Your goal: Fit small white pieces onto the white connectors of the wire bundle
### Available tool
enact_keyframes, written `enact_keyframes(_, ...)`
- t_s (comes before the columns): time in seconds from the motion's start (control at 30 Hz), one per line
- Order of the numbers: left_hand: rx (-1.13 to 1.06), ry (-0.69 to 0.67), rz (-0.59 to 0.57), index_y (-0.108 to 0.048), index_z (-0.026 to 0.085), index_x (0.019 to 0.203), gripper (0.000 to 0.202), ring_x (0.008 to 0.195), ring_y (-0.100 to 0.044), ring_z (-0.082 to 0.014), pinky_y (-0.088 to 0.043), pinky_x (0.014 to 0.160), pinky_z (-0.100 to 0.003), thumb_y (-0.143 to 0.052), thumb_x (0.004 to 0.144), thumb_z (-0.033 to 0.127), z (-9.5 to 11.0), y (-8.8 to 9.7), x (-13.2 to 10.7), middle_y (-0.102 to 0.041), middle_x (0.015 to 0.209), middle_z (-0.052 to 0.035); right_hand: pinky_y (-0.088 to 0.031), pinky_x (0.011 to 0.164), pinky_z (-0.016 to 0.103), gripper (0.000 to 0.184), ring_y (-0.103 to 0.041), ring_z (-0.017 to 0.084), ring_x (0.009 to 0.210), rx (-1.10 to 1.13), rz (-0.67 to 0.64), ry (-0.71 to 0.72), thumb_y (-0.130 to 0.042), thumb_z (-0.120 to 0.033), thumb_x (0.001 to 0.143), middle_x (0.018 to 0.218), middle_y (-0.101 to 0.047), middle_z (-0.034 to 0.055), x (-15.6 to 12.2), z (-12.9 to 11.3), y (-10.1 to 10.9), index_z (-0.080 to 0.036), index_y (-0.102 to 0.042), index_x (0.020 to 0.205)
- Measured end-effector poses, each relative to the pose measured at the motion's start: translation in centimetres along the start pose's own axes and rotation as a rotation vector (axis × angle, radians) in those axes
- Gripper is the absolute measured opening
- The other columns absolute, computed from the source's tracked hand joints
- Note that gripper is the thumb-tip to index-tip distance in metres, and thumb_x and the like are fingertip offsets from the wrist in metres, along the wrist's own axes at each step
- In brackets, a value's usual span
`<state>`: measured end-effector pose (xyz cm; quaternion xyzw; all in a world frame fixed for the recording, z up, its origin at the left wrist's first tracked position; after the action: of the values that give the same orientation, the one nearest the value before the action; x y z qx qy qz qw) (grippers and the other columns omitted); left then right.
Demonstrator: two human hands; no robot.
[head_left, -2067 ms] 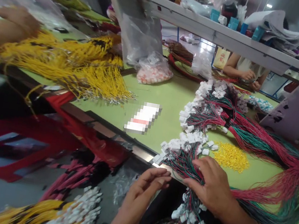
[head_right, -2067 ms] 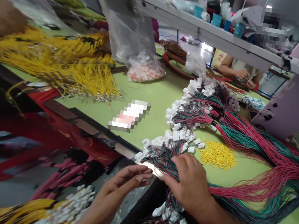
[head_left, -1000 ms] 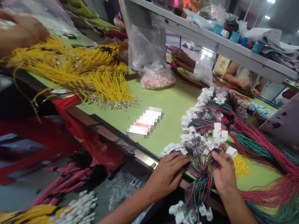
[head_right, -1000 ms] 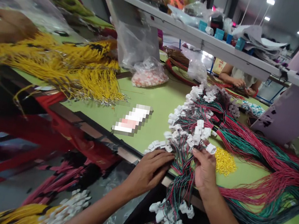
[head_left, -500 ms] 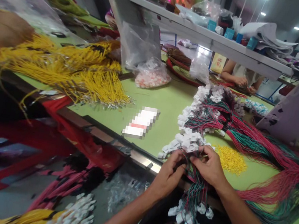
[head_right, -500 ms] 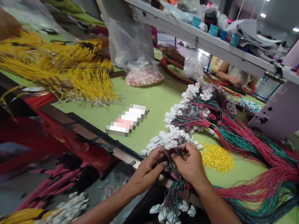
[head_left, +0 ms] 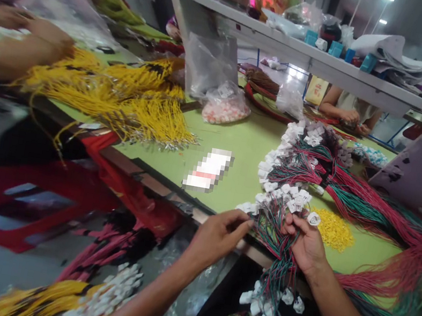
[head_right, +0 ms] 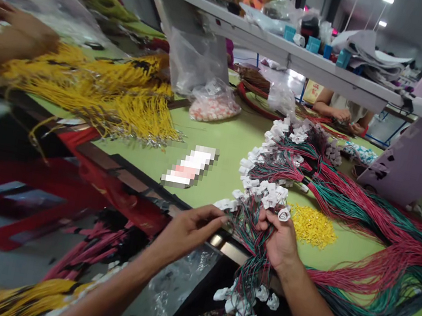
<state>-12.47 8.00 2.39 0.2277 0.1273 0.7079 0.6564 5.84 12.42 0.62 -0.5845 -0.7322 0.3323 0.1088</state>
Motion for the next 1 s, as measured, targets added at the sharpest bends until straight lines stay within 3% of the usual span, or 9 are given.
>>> enact_keyframes(0.1, 0.265, 0.004, 0.406, -0.068, 0.020, 0.099, 0.032, 0.082, -0.068, -0.0271, -0.054, 0.074, -0.037, -0.069, 0.080, 0.046, -1.6, 6.5, -0.2, -0.074, 0.087, -0.0065, -0.045, 0.057, 0.023, 0.022, -0.047, 0.007, 0.055, 0.010, 0.011, -0.006, -0.084, -0.023, 0.065, 0.071, -0.063, -0.0027, 0.0, 0.3, 0.1, -0.017, -0.064, 0.074)
enact_keyframes(0.13, 0.362, 0.011, 0.476, -0.067, 0.019, 0.105, 0.039, 0.090, -0.067, -0.0309, -0.054, 0.081, -0.041, -0.069, 0.079, 0.048, -1.9, 8.1, 0.0, -0.074, 0.093, -0.0093, -0.045, 0.057, 0.023, 0.023, -0.047, 0.007, 0.055, 0.009, 0.015, -0.006, -0.084, -0.023, 0.065, 0.070, -0.064, -0.0025, 0.0, 0.3, 0.1, -0.017, -0.065, 0.075)
enact_keyframes(0.2, 0.538, 0.056, 0.534, -0.062, 0.012, 0.118, 0.055, 0.106, -0.065, -0.0379, -0.049, 0.097, -0.051, -0.068, 0.079, 0.051, -2.7, 10.5, 0.8, -0.071, 0.112, -0.0184, -0.045, 0.057, 0.023, 0.023, -0.048, 0.008, 0.055, 0.005, 0.023, 0.001, -0.085, -0.022, 0.065, 0.070, -0.065, -0.0020, 0.0, 0.3, 0.1, -0.017, -0.065, 0.076)
enact_keyframes(0.27, 0.685, 0.126, 0.488, -0.051, 0.004, 0.134, 0.077, 0.123, -0.057, -0.0458, -0.043, 0.104, -0.056, -0.067, 0.078, 0.055, -3.6, 11.7, 2.2, -0.062, 0.132, -0.0273, -0.045, 0.056, 0.023, 0.024, -0.048, 0.008, 0.055, 0.001, 0.028, 0.011, -0.086, -0.022, 0.064, 0.070, -0.066, -0.0017, 0.0, 0.3, 0.2, -0.017, -0.066, 0.076)
enact_keyframes(0.37, 0.784, 0.261, 0.275, -0.044, 0.001, 0.140, 0.091, 0.121, -0.058, -0.0505, -0.047, 0.098, -0.056, -0.064, 0.077, 0.064, -5.8, 11.4, 4.2, -0.062, 0.131, -0.0315, -0.045, 0.056, 0.023, 0.025, -0.049, 0.008, 0.055, -0.003, 0.022, 0.020, -0.086, -0.022, 0.065, 0.069, -0.066, -0.0016, 0.1, 0.2, 0.1, -0.017, -0.066, 0.077)
enact_keyframes(0.43, 0.821, 0.326, 0.207, -0.043, 0.001, 0.142, 0.093, 0.116, -0.061, -0.0514, -0.049, 0.092, -0.056, -0.061, 0.078, 0.067, -6.8, 11.3, 4.9, -0.066, 0.125, -0.0320, -0.046, 0.057, 0.023, 0.024, -0.050, 0.008, 0.055, 0.001, 0.021, 0.018, -0.086, -0.021, 0.065, 0.070, -0.066, -0.0017, 0.0, 0.2, 0.1, -0.017, -0.066, 0.078)
enact_keyframes(0.73, 0.882, 0.389, 0.220, -0.026, 0.000, 0.154, 0.098, 0.114, -0.064, -0.0472, -0.050, 0.090, -0.049, -0.059, 0.081, 0.056, -7.0, 10.8, 7.1, -0.067, 0.126, -0.0307, -0.044, 0.058, 0.022, 0.026, -0.051, 0.008, 0.055, -0.017, 0.010, 0.032, -0.086, -0.021, 0.065, 0.071, -0.068, -0.0015, -0.3, 0.2, -0.2, -0.017, -0.065, 0.080)
enact_keyframes(1.0, 0.797, 0.331, 0.202, -0.029, 0.000, 0.153, 0.101, 0.115, -0.064, -0.0480, -0.048, 0.095, -0.051, -0.069, 0.076, 0.050, -6.5, 7.8, 13.9, -0.068, 0.125, -0.0310, -0.045, 0.059, 0.022, 0.027, -0.052, 0.008, 0.055, -0.047, 0.015, 0.043, -0.086, -0.023, 0.065, 0.070, -0.069, -0.0013, -0.1, 0.4, 0.1, -0.017, -0.064, 0.079)
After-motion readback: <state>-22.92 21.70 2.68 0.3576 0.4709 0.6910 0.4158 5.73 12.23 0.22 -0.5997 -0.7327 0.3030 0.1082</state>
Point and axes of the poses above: each hand's wrist, its own x-axis towards the middle knuckle, its own y-axis out of the back of the hand, z = x × y, the point moved 9 cm from there along x, towards the middle knuckle
